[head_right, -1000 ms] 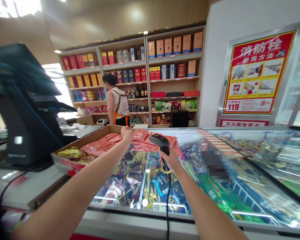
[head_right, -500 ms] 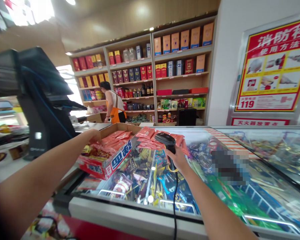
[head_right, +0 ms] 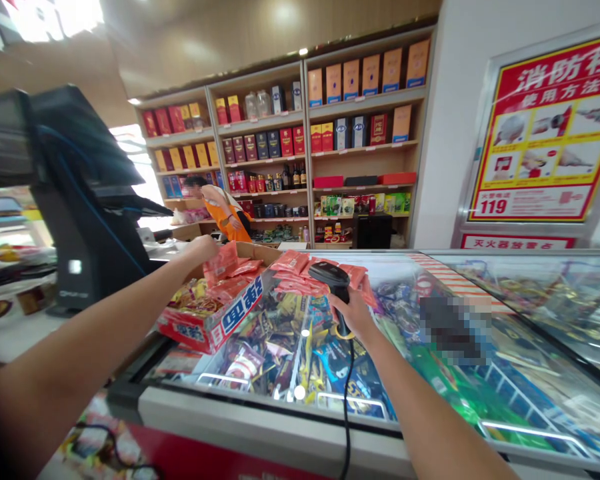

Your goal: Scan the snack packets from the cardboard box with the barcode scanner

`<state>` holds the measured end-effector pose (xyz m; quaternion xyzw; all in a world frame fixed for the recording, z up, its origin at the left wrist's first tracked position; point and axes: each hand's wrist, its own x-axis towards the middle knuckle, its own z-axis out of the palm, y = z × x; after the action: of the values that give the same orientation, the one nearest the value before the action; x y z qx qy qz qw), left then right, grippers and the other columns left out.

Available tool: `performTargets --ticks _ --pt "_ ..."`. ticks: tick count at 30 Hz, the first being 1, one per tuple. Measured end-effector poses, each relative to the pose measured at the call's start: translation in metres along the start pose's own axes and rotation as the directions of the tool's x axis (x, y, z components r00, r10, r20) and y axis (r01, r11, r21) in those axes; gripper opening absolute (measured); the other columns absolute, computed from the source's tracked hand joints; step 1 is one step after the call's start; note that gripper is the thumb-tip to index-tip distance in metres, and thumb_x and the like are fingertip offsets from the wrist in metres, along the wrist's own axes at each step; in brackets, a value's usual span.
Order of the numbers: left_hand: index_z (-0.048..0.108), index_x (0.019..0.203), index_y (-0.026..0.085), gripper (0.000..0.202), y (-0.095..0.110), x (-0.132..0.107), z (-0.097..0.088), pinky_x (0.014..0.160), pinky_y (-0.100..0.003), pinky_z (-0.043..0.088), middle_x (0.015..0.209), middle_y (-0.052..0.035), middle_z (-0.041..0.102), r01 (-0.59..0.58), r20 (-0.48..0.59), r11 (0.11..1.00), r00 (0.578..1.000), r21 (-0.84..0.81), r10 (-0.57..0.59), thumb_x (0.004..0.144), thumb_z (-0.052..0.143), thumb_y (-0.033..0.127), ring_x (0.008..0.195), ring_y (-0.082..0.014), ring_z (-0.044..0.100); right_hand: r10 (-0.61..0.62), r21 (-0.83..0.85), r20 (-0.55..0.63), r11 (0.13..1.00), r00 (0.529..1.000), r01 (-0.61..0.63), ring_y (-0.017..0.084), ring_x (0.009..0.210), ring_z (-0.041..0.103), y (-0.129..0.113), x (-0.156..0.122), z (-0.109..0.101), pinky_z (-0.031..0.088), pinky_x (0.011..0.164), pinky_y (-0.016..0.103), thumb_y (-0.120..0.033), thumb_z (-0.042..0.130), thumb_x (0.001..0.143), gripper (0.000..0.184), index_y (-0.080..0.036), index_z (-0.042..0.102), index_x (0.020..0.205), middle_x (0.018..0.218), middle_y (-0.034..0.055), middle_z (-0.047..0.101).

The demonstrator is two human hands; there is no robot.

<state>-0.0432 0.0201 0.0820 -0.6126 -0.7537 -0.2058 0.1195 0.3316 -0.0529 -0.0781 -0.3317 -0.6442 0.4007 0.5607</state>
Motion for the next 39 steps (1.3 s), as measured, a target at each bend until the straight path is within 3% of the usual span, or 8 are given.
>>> performTargets --ticks 3,7,9,13,17,20,25,39 --pt "0.075 0.087 0.011 0.025 0.020 -0.010 -0.014 0.072 -0.028 0.048 0.091 -0.0169 0.073 0.007 -0.061 1.000 0.998 -0.017 -0.008 0.077 0.054 0.018 0.089 -0.0275 0.067 -0.016 -0.007 -0.008 1.000 1.000 0.016 0.012 0.035 0.046 0.001 0.000 0.000 0.038 0.039 0.025 -0.046 0.066 0.078 0.029 -0.020 0.054 0.074 0.045 -0.0042 0.054" --pt "0.076 0.079 0.013 0.028 0.054 -0.045 -0.009 0.065 -0.024 0.043 0.072 -0.0072 0.069 -0.145 -0.142 0.948 0.984 -0.283 0.108 0.081 0.054 0.029 0.072 -0.0191 0.062 -0.022 0.027 0.002 0.999 1.000 0.022 0.012 0.035 0.046 0.002 0.000 -0.001 0.039 0.039 0.026 -0.046 0.067 0.079 0.029 -0.020 0.054 0.080 0.046 -0.0050 0.055" --pt "0.076 0.078 0.013 0.029 0.073 -0.065 0.011 0.062 -0.023 0.040 0.067 -0.0037 0.067 -0.210 -0.153 0.871 0.976 -0.445 0.157 0.082 0.053 0.030 0.067 -0.0160 0.058 -0.018 0.052 -0.001 0.998 1.000 0.018 0.012 0.036 0.046 0.001 -0.001 -0.001 0.039 0.039 0.026 -0.046 0.068 0.078 0.029 -0.020 0.054 0.082 0.048 -0.0054 0.055" --pt "0.073 0.072 0.013 0.030 0.099 -0.097 0.075 0.058 -0.022 0.037 0.063 -0.0010 0.063 -0.285 -0.180 0.703 0.958 -0.651 0.223 0.083 0.050 0.028 0.063 -0.0132 0.054 -0.005 0.051 -0.004 0.999 1.000 0.005 0.012 0.037 0.048 -0.003 -0.003 -0.002 0.039 0.039 0.026 -0.046 0.068 0.077 0.030 -0.020 0.053 0.081 0.050 -0.0046 0.056" --pt "0.070 0.067 0.014 0.030 0.100 -0.109 0.130 0.058 -0.021 0.036 0.059 0.0001 0.060 -0.281 -0.198 0.611 0.959 -0.740 0.201 0.084 0.049 0.027 0.060 -0.0123 0.053 0.013 0.027 0.027 1.000 1.000 -0.014 0.011 0.037 0.047 -0.007 -0.004 -0.005 0.038 0.040 0.025 -0.047 0.067 0.077 0.031 -0.021 0.051 0.080 0.050 -0.0047 0.056" --pt "0.070 0.067 0.015 0.026 0.091 -0.109 0.151 0.059 -0.022 0.037 0.059 0.0006 0.062 -0.257 -0.189 0.594 0.966 -0.762 0.176 0.083 0.052 0.024 0.060 -0.0124 0.054 0.071 -0.065 0.175 0.996 0.982 -0.061 0.012 0.037 0.048 -0.010 -0.005 -0.008 0.037 0.041 0.026 -0.048 0.067 0.077 0.032 -0.021 0.051 0.080 0.048 -0.0043 0.056" --pt "0.070 0.065 0.015 0.025 0.084 -0.103 0.156 0.062 -0.022 0.040 0.061 0.0004 0.065 -0.240 -0.182 0.580 0.970 -0.779 0.158 0.082 0.053 0.020 0.062 -0.0133 0.057 0.167 -0.208 0.334 0.973 0.928 -0.100 0.012 0.039 0.047 -0.011 -0.008 -0.010 0.036 0.043 0.026 -0.051 0.068 0.078 0.036 -0.020 0.050 0.083 0.047 -0.0048 0.054" --pt "0.075 0.075 0.016 0.023 0.088 -0.105 0.152 0.066 -0.023 0.043 0.067 -0.0002 0.070 -0.195 -0.136 0.592 0.980 -0.782 0.143 0.082 0.053 0.019 0.067 -0.0147 0.062 0.224 -0.280 0.374 0.952 0.900 -0.121 0.012 0.039 0.046 -0.014 -0.013 -0.005 0.034 0.046 0.026 -0.049 0.067 0.078 0.033 -0.019 0.052 0.080 0.047 -0.0056 0.053"
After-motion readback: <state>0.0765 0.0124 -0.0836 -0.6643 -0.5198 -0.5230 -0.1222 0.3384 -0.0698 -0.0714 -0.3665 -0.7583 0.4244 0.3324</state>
